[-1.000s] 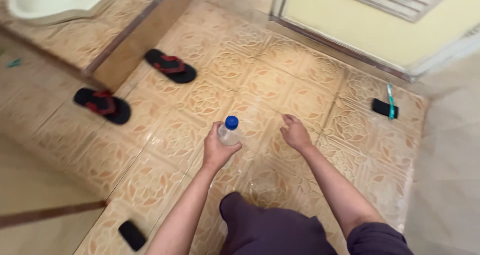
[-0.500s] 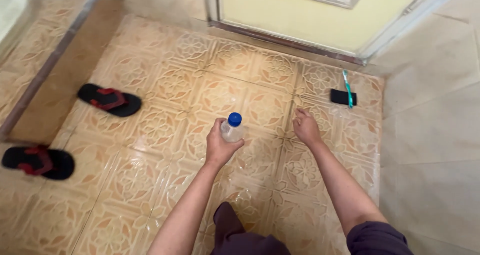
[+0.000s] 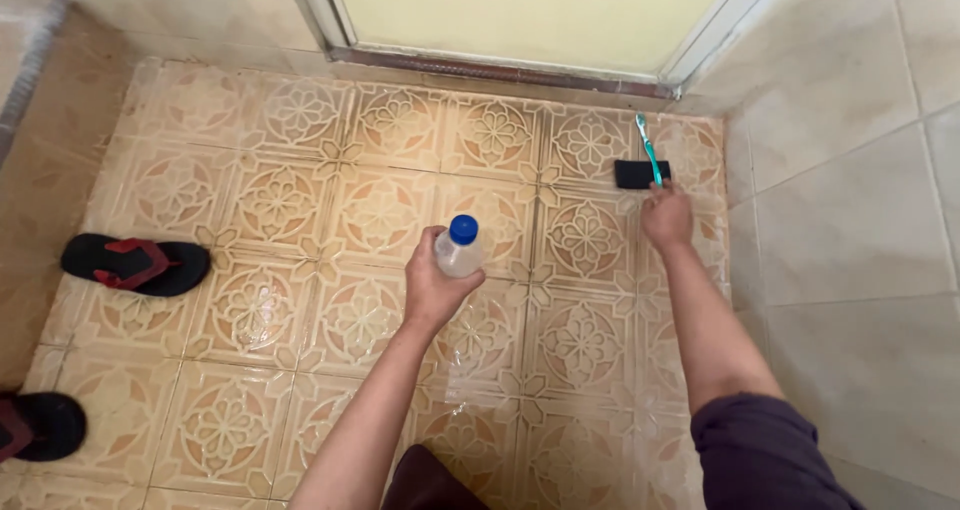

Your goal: Cleaning the floor and wall grout in a bathroom using a scrub pad and toothbrush.

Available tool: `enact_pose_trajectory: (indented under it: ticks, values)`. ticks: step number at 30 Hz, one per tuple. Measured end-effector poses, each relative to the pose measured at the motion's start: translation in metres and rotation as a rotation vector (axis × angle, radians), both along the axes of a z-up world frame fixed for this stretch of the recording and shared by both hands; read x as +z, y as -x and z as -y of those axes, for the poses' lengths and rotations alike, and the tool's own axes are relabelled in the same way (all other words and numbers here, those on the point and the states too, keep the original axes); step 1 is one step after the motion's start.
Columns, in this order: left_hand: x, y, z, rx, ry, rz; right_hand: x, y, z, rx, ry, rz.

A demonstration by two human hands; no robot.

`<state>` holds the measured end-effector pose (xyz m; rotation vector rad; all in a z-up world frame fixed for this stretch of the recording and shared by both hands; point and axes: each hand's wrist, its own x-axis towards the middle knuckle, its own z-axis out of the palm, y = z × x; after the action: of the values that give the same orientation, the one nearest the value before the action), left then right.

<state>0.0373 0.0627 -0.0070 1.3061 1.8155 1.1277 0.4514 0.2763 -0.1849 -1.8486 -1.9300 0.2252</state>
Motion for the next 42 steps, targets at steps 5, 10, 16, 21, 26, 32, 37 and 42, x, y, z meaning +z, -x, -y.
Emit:
enact_pose_trajectory:
  ticks: [5, 10, 16, 21, 26, 32, 37, 42]
  values:
    - [-0.016, -0.031, -0.022, -0.039, -0.018, 0.059, -0.01, -0.015, -0.018, -0.076, 0.093, 0.068]
    - [-0.01, -0.057, -0.041, -0.055, -0.003, 0.087, -0.032, -0.019, -0.035, -0.103, 0.143, 0.036]
    - [-0.007, -0.08, -0.056, -0.112, -0.041, 0.092, -0.031, -0.02, -0.042, -0.171, 0.237, 0.004]
    - [-0.012, -0.092, -0.065, -0.119, 0.007, 0.168, -0.087, -0.043, -0.066, -0.129, 0.282, 0.018]
    - [-0.015, -0.1, -0.069, -0.12, 0.017, 0.171, -0.139, -0.064, -0.08, 0.01, 0.18, 0.205]
    - [-0.018, -0.097, -0.067, -0.133, 0.038, 0.137, -0.084, -0.032, -0.062, -0.183, 0.177, 0.022]
    - [-0.023, -0.098, -0.065, -0.135, 0.008, 0.084, -0.077, -0.025, -0.065, -0.16, 0.035, -0.05]
    - [-0.023, -0.103, -0.066, -0.14, 0.016, 0.159, -0.08, -0.017, -0.069, -0.27, 0.095, -0.209]
